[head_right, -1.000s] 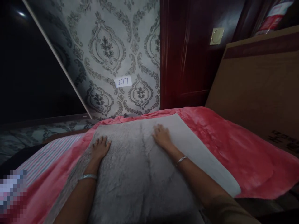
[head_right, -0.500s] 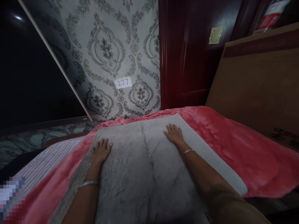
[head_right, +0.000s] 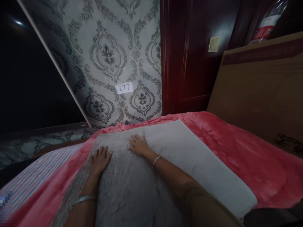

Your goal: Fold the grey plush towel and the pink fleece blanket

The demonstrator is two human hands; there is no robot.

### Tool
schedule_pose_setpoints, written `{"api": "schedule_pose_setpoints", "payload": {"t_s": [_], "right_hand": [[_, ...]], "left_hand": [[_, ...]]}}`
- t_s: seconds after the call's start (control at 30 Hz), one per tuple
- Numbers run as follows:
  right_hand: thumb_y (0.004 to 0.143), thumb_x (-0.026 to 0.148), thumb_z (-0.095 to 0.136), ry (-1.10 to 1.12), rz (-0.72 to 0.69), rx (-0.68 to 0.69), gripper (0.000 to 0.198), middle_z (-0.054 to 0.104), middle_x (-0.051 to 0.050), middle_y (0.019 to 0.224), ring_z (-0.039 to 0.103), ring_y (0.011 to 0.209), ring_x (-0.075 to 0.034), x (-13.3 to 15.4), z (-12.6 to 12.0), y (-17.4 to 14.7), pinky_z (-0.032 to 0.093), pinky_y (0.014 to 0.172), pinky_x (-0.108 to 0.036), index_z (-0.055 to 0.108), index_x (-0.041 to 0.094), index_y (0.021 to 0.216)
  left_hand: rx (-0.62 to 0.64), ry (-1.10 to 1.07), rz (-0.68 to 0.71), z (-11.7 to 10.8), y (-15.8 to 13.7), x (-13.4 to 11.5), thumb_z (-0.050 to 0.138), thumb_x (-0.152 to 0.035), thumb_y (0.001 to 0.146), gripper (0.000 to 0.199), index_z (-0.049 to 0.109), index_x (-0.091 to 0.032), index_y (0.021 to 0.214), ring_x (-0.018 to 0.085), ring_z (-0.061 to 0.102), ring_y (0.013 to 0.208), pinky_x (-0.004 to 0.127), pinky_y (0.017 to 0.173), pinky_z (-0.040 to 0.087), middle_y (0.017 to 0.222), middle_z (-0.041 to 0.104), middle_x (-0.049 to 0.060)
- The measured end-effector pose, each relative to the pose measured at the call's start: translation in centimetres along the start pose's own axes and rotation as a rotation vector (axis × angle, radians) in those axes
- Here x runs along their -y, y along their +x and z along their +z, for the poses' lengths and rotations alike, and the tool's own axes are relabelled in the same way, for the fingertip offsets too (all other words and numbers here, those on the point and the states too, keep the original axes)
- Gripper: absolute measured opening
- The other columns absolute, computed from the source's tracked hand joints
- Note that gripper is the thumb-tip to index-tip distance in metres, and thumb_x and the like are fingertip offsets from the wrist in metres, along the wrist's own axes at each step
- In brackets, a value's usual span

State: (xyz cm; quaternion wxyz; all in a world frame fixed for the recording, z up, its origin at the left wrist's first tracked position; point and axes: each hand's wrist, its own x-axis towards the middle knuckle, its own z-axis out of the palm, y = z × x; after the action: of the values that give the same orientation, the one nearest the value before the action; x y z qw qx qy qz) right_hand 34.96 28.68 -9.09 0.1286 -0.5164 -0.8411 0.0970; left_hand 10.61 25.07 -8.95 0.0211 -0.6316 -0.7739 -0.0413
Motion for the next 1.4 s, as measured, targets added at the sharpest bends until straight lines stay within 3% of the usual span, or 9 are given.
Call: {"api": "schedule_pose_setpoints", "payload": {"t_s": [0.13,0.3,0.5,0.63,0.8,1.0,1.13,1.23,1.4], "right_hand": [[0.102,0.059,0.033,-0.022,0.046,0.012,0.065,0.021,-0.004,0.17,0.018,0.155,-0.03,-2.2,-0.2,1.4,0.013,0.123,-0.053,0.033,0.03,0.16],[0.102,0.058,0.028,-0.086,0.339,0.01,0.066,0.018,-0.006,0.171,0.014,0.156,-0.029,-9.4,-2.2,1.2,0.011,0.122,-0.057,0.031,0.029,0.161],[0.102,0.058,0.025,-0.154,0.642,-0.004,0.068,0.016,-0.006,0.171,0.013,0.157,-0.031,-18.4,-5.2,-4.0,0.013,0.122,-0.06,0.027,0.028,0.163],[0.102,0.057,0.023,-0.191,0.735,-0.02,0.068,0.016,-0.005,0.171,0.013,0.157,-0.029,-22.3,-6.9,-8.2,0.015,0.123,-0.054,0.028,0.027,0.163],[0.103,0.052,0.022,-0.213,0.804,-0.044,0.066,0.024,-0.014,0.168,0.017,0.156,-0.033,-20.7,-7.2,-8.7,0.016,0.12,-0.063,0.035,0.022,0.16],[0.104,0.055,0.026,-0.16,0.498,-0.078,0.062,0.019,-0.007,0.171,0.016,0.156,-0.028,-14.2,-3.5,-7.3,0.015,0.121,-0.058,0.031,0.031,0.161],[0.104,0.054,0.027,-0.17,0.513,-0.065,0.061,0.02,-0.006,0.17,0.017,0.156,-0.029,-13.1,-2.2,-8.0,0.015,0.121,-0.058,0.031,0.031,0.161],[0.104,0.052,0.026,-0.197,0.519,-0.073,0.061,0.022,-0.006,0.17,0.018,0.156,-0.029,-13.6,-1.9,-8.1,0.017,0.121,-0.059,0.032,0.031,0.161],[0.103,0.052,0.026,-0.211,0.498,-0.099,0.061,0.026,-0.006,0.169,0.022,0.154,-0.031,-14.3,-1.3,-7.9,0.02,0.12,-0.061,0.035,0.032,0.159]], "left_hand": [[-0.001,-0.004,0.001,0.2,0.3,0.2,0.027,-0.05,0.1,0.066,0.037,-0.021,0.158,0.031,0.025,0.154,0.056,0.123,0.024,0.168,0.029,0.009],[0.008,-0.014,0.007,0.3,0.5,0.4,0.026,-0.051,0.1,0.066,0.036,-0.021,0.158,0.031,0.025,0.155,0.057,0.123,0.024,0.168,0.027,0.009],[0.038,0.001,0.002,0.0,0.5,0.3,0.024,-0.05,0.1,0.067,0.032,-0.02,0.16,0.031,0.022,0.156,0.056,0.124,0.021,0.169,0.025,0.008],[0.05,-0.004,0.005,-0.2,0.5,0.3,0.021,-0.05,0.101,0.068,0.031,-0.019,0.16,0.031,0.021,0.156,0.058,0.124,0.021,0.17,0.023,0.009],[0.03,-0.014,0.025,0.0,0.9,0.4,0.023,-0.05,0.1,0.067,0.034,-0.019,0.159,0.032,0.024,0.155,0.06,0.122,0.024,0.169,0.025,0.01],[0.011,-0.015,0.025,-0.1,0.8,0.4,0.025,-0.049,0.1,0.066,0.037,-0.02,0.158,0.033,0.026,0.154,0.061,0.12,0.027,0.168,0.028,0.011],[-0.052,-0.014,0.042,-0.8,-0.6,-0.4,0.027,-0.044,0.101,0.06,0.044,-0.02,0.153,0.031,0.031,0.152,0.061,0.119,0.028,0.164,0.037,0.013],[-0.06,-0.047,0.211,-1.2,-1.3,-2.8,0.031,-0.041,0.101,0.056,0.047,-0.021,0.151,0.029,0.033,0.151,0.059,0.122,0.024,0.161,0.042,0.014],[0.144,-0.075,0.534,-0.4,1.2,-9.3,0.036,-0.056,0.099,0.066,0.032,-0.028,0.159,0.03,0.02,0.156,0.06,0.124,0.016,0.17,0.023,0.009]]}}
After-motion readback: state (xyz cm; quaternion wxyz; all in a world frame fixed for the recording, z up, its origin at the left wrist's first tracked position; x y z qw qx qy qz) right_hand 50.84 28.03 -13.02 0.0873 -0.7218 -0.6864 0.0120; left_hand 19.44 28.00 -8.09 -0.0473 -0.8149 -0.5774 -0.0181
